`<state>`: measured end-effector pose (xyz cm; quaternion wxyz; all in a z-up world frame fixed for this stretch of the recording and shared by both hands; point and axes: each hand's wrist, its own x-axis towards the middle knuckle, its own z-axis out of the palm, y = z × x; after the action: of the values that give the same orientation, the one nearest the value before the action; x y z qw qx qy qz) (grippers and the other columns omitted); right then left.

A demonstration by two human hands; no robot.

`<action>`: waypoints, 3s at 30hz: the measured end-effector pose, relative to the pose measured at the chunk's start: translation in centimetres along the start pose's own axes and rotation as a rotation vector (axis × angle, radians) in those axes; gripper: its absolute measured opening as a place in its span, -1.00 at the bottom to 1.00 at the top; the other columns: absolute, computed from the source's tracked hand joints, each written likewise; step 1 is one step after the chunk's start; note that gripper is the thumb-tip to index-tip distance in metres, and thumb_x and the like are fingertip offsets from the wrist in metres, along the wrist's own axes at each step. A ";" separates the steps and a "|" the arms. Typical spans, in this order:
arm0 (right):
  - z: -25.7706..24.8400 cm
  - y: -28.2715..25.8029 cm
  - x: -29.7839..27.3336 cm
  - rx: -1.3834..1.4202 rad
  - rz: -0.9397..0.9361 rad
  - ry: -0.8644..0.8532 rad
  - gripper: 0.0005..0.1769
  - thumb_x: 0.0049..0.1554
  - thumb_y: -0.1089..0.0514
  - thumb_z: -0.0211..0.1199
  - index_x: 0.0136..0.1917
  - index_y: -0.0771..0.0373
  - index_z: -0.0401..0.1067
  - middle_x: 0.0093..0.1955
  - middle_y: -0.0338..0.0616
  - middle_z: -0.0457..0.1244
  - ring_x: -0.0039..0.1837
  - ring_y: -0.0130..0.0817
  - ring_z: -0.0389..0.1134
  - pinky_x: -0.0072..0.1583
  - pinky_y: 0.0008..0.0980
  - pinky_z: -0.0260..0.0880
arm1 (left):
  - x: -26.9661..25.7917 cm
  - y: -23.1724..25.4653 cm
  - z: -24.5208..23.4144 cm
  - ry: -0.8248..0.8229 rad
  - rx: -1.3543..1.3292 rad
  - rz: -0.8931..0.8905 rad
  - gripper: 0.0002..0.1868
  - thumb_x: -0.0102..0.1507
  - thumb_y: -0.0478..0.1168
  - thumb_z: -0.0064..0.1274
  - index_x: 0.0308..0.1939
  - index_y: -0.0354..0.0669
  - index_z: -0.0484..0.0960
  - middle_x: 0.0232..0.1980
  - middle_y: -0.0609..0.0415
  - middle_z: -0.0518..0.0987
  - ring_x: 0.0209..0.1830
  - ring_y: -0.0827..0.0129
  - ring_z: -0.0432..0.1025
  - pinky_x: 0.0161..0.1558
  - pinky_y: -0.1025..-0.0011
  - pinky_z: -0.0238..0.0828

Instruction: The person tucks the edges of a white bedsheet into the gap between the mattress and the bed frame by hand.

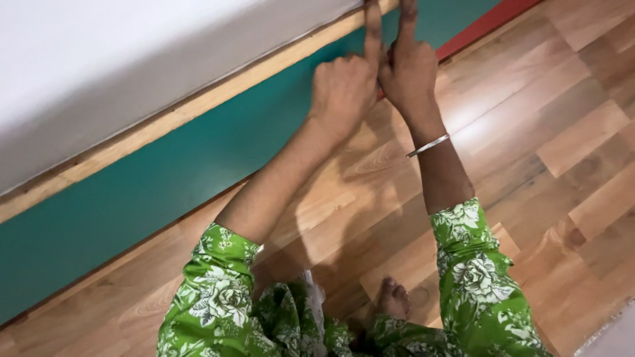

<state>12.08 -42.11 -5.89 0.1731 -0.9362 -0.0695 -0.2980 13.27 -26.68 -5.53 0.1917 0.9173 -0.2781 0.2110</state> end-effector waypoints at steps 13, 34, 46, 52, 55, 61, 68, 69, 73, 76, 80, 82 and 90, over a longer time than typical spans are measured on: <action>2.3 4.9 1.5 0.107 -0.115 0.061 -0.66 0.24 0.29 0.25 0.19 0.35 0.17 -0.26 0.05 0.35 -0.20 0.13 0.40 -0.19 -0.05 0.36 | 0.4 0.4 2.5 0.123 -0.111 0.035 0.19 0.18 0.01 0.19 0.52 -0.35 -0.39 -0.45 -0.16 0.62 -0.61 0.05 0.52 -0.59 0.10 0.45; 0.9 -0.4 0.2 0.072 -0.149 0.182 0.03 0.15 0.32 0.28 0.70 0.11 -0.22 -0.26 -0.12 0.33 -0.23 -0.11 0.39 -0.17 -0.21 0.36 | -1.5 -1.2 -4.0 -0.055 -0.082 -0.009 0.23 0.16 0.01 0.20 0.55 -0.22 -0.45 -0.51 -0.08 0.63 -0.60 0.00 0.53 -0.56 0.06 0.50; 1.4 1.3 1.3 0.006 -0.058 0.040 -0.56 0.36 0.11 0.30 0.31 0.24 0.12 -0.44 0.05 0.27 -0.40 0.14 0.31 -0.34 -0.01 0.26 | 1.0 -0.2 2.2 0.016 0.065 -0.006 0.14 0.14 -0.19 0.22 0.56 -0.40 -0.27 -0.42 -0.06 0.66 -0.50 0.12 0.59 -0.53 0.19 0.52; 0.2 -0.9 -0.8 0.087 -0.057 0.039 0.03 0.20 0.18 0.27 0.74 0.16 -0.27 -0.34 -0.02 0.31 -0.29 0.07 0.36 -0.25 -0.06 0.28 | -1.2 -0.8 -3.6 -0.122 -0.136 -0.023 0.30 0.10 0.10 0.29 0.54 -0.19 -0.42 -0.35 -0.16 0.68 -0.42 -0.09 0.58 -0.40 -0.02 0.53; -1.6 -4.0 -1.8 0.008 -0.029 -0.019 0.08 0.28 0.12 0.32 0.76 -0.01 -0.37 -0.38 -0.10 0.30 -0.33 0.02 0.35 -0.25 -0.07 0.29 | -2.6 -1.2 -6.5 -0.171 -0.099 0.006 0.30 0.12 0.01 0.24 0.56 -0.12 -0.52 -0.38 -0.19 0.66 -0.45 -0.11 0.58 -0.43 -0.05 0.53; -1.8 -6.1 -1.4 -0.012 -0.023 -0.071 0.13 0.20 0.15 0.32 0.73 -0.05 -0.41 -0.38 -0.13 0.33 -0.31 0.02 0.39 -0.24 -0.06 0.34 | -3.7 -1.8 -7.6 -0.205 -0.057 -0.054 0.16 0.24 -0.01 0.14 0.58 -0.10 -0.47 -0.43 -0.13 0.66 -0.53 -0.03 0.57 -0.49 0.04 0.54; 0.9 -5.7 -0.7 0.050 -0.048 0.068 0.01 0.34 0.13 0.26 0.72 0.02 -0.43 -0.04 0.06 0.38 -0.26 0.04 0.40 -0.21 -0.11 0.35 | -2.8 -2.1 -4.1 -0.089 -0.014 -0.014 0.14 0.14 -0.18 0.10 0.58 -0.20 -0.40 -0.47 -0.12 0.65 -0.55 0.03 0.57 -0.52 0.07 0.52; 1.4 -5.4 -0.3 0.028 -0.140 0.140 0.02 0.32 0.14 0.26 0.69 0.10 -0.46 0.23 0.20 0.40 -0.27 0.07 0.38 -0.24 -0.12 0.34 | -2.4 -1.9 -3.3 -0.069 0.030 -0.024 0.12 0.17 -0.18 0.09 0.58 -0.26 -0.38 -0.48 -0.11 0.65 -0.56 0.05 0.57 -0.52 0.08 0.52; 2.4 -3.1 0.6 0.004 -0.134 0.076 -0.14 0.46 0.07 0.14 0.68 0.17 -0.42 -0.05 0.12 0.36 -0.28 0.04 0.37 -0.22 -0.10 0.30 | -0.9 -2.2 -0.4 -0.084 0.076 -0.021 0.08 0.19 -0.20 0.07 0.55 -0.45 -0.35 -0.48 -0.11 0.66 -0.60 0.12 0.57 -0.56 0.14 0.51; 2.7 -1.6 0.5 -0.027 -0.133 0.029 -0.24 0.55 0.03 0.07 0.67 0.22 -0.40 -0.24 0.06 0.33 -0.29 0.02 0.37 -0.21 -0.08 0.27 | -0.3 -2.2 1.5 -0.101 -0.015 -0.015 0.14 0.10 -0.20 0.08 0.53 -0.49 -0.36 -0.44 -0.08 0.67 -0.56 0.11 0.58 -0.55 0.14 0.51; 3.2 -1.4 0.9 -0.070 0.057 -0.065 -0.37 0.52 -0.12 -0.02 0.63 0.08 -0.23 -0.26 0.09 0.34 -0.25 0.14 0.36 -0.20 0.02 0.26 | -0.1 -2.0 2.0 -0.049 0.003 -0.014 0.09 0.18 -0.21 0.09 0.52 -0.51 -0.36 -0.46 -0.08 0.66 -0.58 0.11 0.58 -0.57 0.14 0.51; 3.1 -2.0 0.3 -0.086 0.039 -0.054 -0.36 0.52 -0.12 -0.05 0.64 0.07 -0.28 -0.25 0.08 0.36 -0.24 0.13 0.37 -0.18 0.01 0.28 | -0.4 -2.0 1.3 -0.022 0.019 0.002 0.14 0.18 -0.23 0.14 0.53 -0.52 -0.41 -0.44 -0.08 0.67 -0.55 0.11 0.59 -0.54 0.14 0.53; -1.0 -9.0 -2.2 -0.175 0.047 -0.206 0.23 0.16 0.10 0.31 0.68 0.15 -0.60 -0.31 0.15 0.34 -0.34 0.22 0.34 -0.31 0.06 0.31 | -5.0 -1.7 -10.3 -0.304 0.001 -0.014 0.29 0.08 -0.15 0.21 0.55 -0.26 -0.52 -0.35 -0.16 0.67 -0.45 -0.01 0.59 -0.43 0.08 0.55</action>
<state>7.68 -34.22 -3.82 0.0898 -0.9747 -0.0386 -0.2010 7.65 -18.42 0.23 0.1485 0.9406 -0.2976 0.0685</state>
